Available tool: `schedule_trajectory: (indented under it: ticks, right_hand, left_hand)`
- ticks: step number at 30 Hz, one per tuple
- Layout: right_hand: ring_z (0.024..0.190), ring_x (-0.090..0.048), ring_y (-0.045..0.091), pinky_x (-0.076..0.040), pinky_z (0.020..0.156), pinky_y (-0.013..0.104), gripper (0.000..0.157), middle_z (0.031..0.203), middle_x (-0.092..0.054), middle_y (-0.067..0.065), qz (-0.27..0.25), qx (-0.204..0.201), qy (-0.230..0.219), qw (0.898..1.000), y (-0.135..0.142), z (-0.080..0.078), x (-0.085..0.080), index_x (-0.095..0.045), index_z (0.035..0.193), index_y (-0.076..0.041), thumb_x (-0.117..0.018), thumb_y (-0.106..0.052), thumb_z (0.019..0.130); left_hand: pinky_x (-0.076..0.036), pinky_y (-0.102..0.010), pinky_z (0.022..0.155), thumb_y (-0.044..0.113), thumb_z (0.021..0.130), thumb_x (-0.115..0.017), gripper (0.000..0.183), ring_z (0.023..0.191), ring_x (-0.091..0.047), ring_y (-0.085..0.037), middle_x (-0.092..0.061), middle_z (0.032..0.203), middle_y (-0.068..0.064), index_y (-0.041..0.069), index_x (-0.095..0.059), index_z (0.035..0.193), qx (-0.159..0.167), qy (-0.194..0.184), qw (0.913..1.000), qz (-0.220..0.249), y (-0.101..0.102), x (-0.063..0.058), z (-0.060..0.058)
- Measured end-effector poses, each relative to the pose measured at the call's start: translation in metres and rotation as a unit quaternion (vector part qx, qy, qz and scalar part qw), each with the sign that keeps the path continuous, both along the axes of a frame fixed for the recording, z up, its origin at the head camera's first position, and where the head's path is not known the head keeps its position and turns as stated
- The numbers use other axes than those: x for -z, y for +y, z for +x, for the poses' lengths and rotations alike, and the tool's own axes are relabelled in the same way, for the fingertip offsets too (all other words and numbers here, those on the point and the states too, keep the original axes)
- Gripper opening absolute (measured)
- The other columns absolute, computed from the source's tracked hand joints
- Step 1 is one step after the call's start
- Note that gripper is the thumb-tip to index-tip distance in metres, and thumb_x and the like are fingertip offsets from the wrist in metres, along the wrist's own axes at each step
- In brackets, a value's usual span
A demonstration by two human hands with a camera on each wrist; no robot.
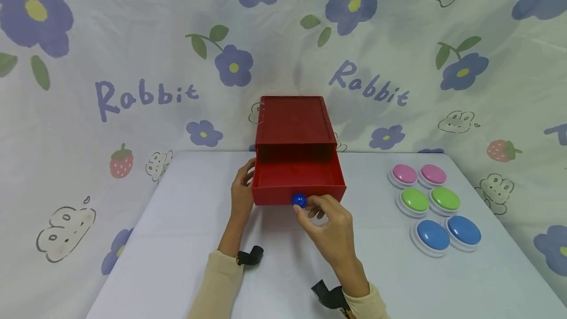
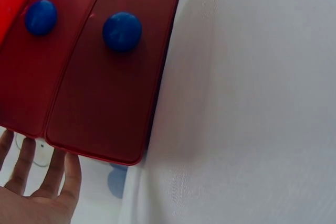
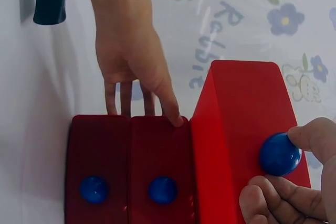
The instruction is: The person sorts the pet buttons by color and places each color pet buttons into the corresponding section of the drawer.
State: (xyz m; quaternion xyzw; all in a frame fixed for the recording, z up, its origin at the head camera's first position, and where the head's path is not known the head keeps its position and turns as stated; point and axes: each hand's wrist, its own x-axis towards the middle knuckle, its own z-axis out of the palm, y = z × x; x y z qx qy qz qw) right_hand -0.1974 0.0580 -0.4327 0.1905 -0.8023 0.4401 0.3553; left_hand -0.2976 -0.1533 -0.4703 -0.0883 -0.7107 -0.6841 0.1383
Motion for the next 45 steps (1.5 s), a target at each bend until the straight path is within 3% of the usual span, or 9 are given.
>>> schedule_trajectory:
  ticks: [5,12,19,27,30,35,40,43,45]
  right_hand:
    - [0.070,-0.060,0.011,-0.055,0.060,0.025,0.021,0.082,-0.065,-0.001,-0.002,-0.003,-0.009,1.000,0.000,0.003,-0.001,-0.073,0.091,-0.006,-0.086,-0.017,0.079]
    - [0.071,-0.061,0.012,-0.055,0.061,0.025,0.022,0.085,-0.067,0.000,-0.016,-0.005,0.000,1.000,0.002,0.008,0.004,-0.073,0.094,-0.005,-0.086,-0.010,0.077]
    - [0.071,-0.061,0.016,-0.053,0.063,0.021,0.024,0.085,-0.067,0.003,-0.029,-0.013,0.010,0.999,0.005,0.011,0.007,-0.073,0.096,-0.005,-0.086,-0.006,0.076]
    - [0.081,-0.065,0.012,-0.058,0.068,0.032,0.028,0.095,-0.071,-0.002,0.014,-0.010,-0.024,1.000,0.021,0.018,0.004,-0.075,0.104,-0.009,-0.086,-0.014,0.079]
    - [0.084,-0.065,0.010,-0.059,0.070,0.034,0.030,0.096,-0.071,-0.004,0.040,0.013,-0.051,0.998,0.036,0.022,0.005,-0.075,0.106,-0.012,-0.087,-0.018,0.079]
    - [0.077,-0.059,0.009,-0.058,0.066,0.030,0.033,0.086,-0.066,-0.004,0.098,0.101,-0.099,0.985,0.080,0.024,0.018,-0.074,0.103,-0.011,-0.089,-0.020,0.076]
    - [0.076,-0.052,0.016,-0.050,0.060,0.026,0.037,0.081,-0.055,0.001,0.145,0.169,-0.163,0.961,0.136,0.024,0.033,-0.072,0.106,-0.006,-0.089,-0.019,0.076]
    - [0.079,-0.052,0.020,-0.047,0.061,0.031,0.039,0.084,-0.053,0.004,0.158,0.189,-0.189,0.951,0.169,0.026,0.042,-0.070,0.107,-0.003,-0.088,-0.019,0.077]
    - [0.081,-0.052,0.023,-0.047,0.065,0.036,0.042,0.085,-0.054,0.005,0.164,0.198,-0.197,0.946,0.189,0.028,0.049,-0.069,0.109,0.000,-0.087,-0.019,0.077]
  left_hand:
    - [-0.053,-0.025,0.091,0.010,0.102,-0.057,0.047,0.127,-0.054,-0.029,-0.050,0.143,-0.013,0.006,-0.048,0.147,0.008,0.009,0.9999,0.011,-0.001,0.000,0.000]
    - [-0.053,-0.026,0.092,0.017,0.102,-0.059,0.047,0.127,-0.054,-0.029,-0.051,0.143,-0.012,0.008,-0.049,0.147,0.008,0.009,0.9999,0.011,-0.001,0.000,0.001]
    - [-0.052,-0.027,0.093,0.029,0.101,-0.061,0.049,0.129,-0.053,-0.028,-0.051,0.145,-0.005,0.019,-0.051,0.148,-0.002,0.001,0.9999,0.013,-0.001,0.028,-0.017]
    - [-0.051,-0.026,0.095,0.030,0.101,-0.060,0.047,0.128,-0.054,-0.026,-0.052,0.143,-0.003,0.021,-0.052,0.147,-0.003,0.004,0.9999,0.014,0.000,0.031,-0.019]
    - [-0.052,-0.026,0.094,0.027,0.101,-0.060,0.048,0.127,-0.054,-0.028,-0.052,0.143,-0.005,0.016,-0.051,0.147,0.000,0.005,0.9998,0.018,-0.002,0.022,-0.013]
    - [-0.053,-0.024,0.091,0.026,0.101,-0.061,0.049,0.126,-0.053,-0.029,-0.052,0.142,-0.006,0.014,-0.051,0.147,0.003,0.000,0.9998,0.021,0.001,0.009,-0.005]
    - [-0.053,-0.022,0.090,0.027,0.101,-0.061,0.049,0.129,-0.051,-0.029,-0.050,0.145,-0.005,0.019,-0.050,0.148,-0.002,-0.002,0.9998,0.019,0.000,0.022,-0.014]
    - [-0.053,-0.022,0.089,0.026,0.101,-0.061,0.049,0.130,-0.050,-0.028,-0.049,0.146,-0.004,0.021,-0.050,0.149,-0.002,-0.003,0.9998,0.017,-0.001,0.030,-0.020]
    - [-0.053,-0.023,0.089,0.026,0.101,-0.061,0.050,0.129,-0.050,-0.030,-0.049,0.146,-0.005,0.020,-0.049,0.149,0.000,-0.001,0.9998,0.018,-0.001,0.027,-0.018]
